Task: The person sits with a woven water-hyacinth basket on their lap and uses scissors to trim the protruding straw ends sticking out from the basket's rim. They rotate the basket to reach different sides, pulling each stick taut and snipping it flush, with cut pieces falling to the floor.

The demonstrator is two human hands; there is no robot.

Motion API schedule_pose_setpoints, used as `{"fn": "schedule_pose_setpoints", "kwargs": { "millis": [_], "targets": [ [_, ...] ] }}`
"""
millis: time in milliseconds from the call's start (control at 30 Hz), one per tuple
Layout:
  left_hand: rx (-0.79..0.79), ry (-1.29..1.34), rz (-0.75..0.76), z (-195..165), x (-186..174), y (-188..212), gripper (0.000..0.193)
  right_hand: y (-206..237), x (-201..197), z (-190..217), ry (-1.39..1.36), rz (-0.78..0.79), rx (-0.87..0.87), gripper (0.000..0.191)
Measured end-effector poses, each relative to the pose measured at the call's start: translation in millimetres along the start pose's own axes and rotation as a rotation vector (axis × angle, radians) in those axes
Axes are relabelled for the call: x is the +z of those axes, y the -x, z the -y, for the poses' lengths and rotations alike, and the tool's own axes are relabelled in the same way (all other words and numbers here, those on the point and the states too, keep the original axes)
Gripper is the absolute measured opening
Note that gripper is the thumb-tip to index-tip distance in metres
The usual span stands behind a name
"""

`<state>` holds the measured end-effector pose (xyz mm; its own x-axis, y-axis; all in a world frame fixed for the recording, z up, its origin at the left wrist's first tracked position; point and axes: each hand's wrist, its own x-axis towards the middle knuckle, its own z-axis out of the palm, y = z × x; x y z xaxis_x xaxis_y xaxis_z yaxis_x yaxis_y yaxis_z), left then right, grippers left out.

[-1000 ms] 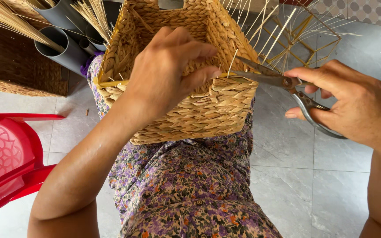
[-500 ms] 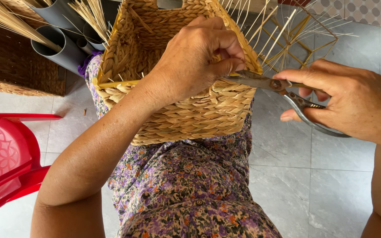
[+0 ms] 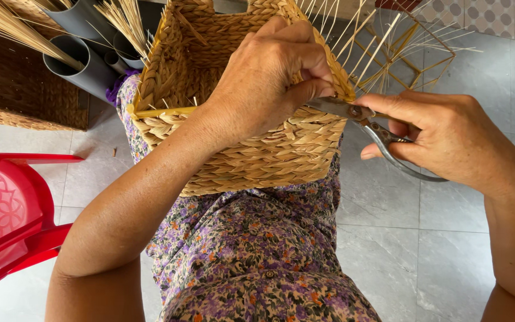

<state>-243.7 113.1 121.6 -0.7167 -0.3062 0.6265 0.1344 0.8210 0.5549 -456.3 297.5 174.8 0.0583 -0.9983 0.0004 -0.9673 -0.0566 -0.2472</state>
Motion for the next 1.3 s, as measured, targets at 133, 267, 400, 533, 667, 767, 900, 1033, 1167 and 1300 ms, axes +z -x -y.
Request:
{"fn": "schedule_pose_setpoints", "kwargs": {
  "millis": [133, 267, 400, 533, 667, 767, 900, 1033, 1167, 1300],
  "targets": [
    [-0.029, -0.012, -0.011, -0.6, 3.8, 0.4, 0.013, 5.4, 4.1, -0.4, -0.031, -0.029, -0.021, 0.073],
    [-0.059, 0.026, -0.076, -3.8, -3.6, -3.9, 0.012, 9.4, 8.2, -1.9, -0.012, -0.05, -0.018, 0.071],
    [-0.052, -0.091, -0.162, -3.0, -25.1, -1.2, 0.015, 13.8, 8.2, -4.1, 0.032, -0.039, -0.031, 0.072],
    [-0.123, -0.203, -0.001, -4.5, -32.5, 13.4, 0.025, 21.5, 1.1, -1.3, 0.036, -0.072, 0.011, 0.071],
    [-0.055, -0.187, 0.059, -3.4, -25.5, 20.4, 0.014, 33.3, 1.7, 13.8, 0.107, -0.106, 0.002, 0.068],
    [-0.042, -0.156, 0.076, -2.1, -22.7, 22.0, 0.013, 38.4, 6.8, 24.1, 0.249, -0.065, 0.086, 0.068],
    [-0.005, -0.184, 0.057, -4.6, -23.5, 26.8, 0.014, 40.6, 10.6, 28.2, 0.319, -0.095, 0.044, 0.066],
    [0.055, -0.25, 0.029, -11.1, -23.0, 30.2, 0.014, 36.9, 20.2, 26.2, 0.375, -0.131, -0.016, 0.069],
    [0.101, -0.311, 0.009, -18.7, -22.0, 30.4, 0.015, 23.4, 38.6, 22.5, 0.462, -0.304, -0.151, 0.066],
    [0.128, -0.377, 0.021, -23.5, -21.5, 27.1, 0.014, 16.1, 46.4, 22.2, 0.534, -0.384, -0.189, 0.061]
  ]
}}
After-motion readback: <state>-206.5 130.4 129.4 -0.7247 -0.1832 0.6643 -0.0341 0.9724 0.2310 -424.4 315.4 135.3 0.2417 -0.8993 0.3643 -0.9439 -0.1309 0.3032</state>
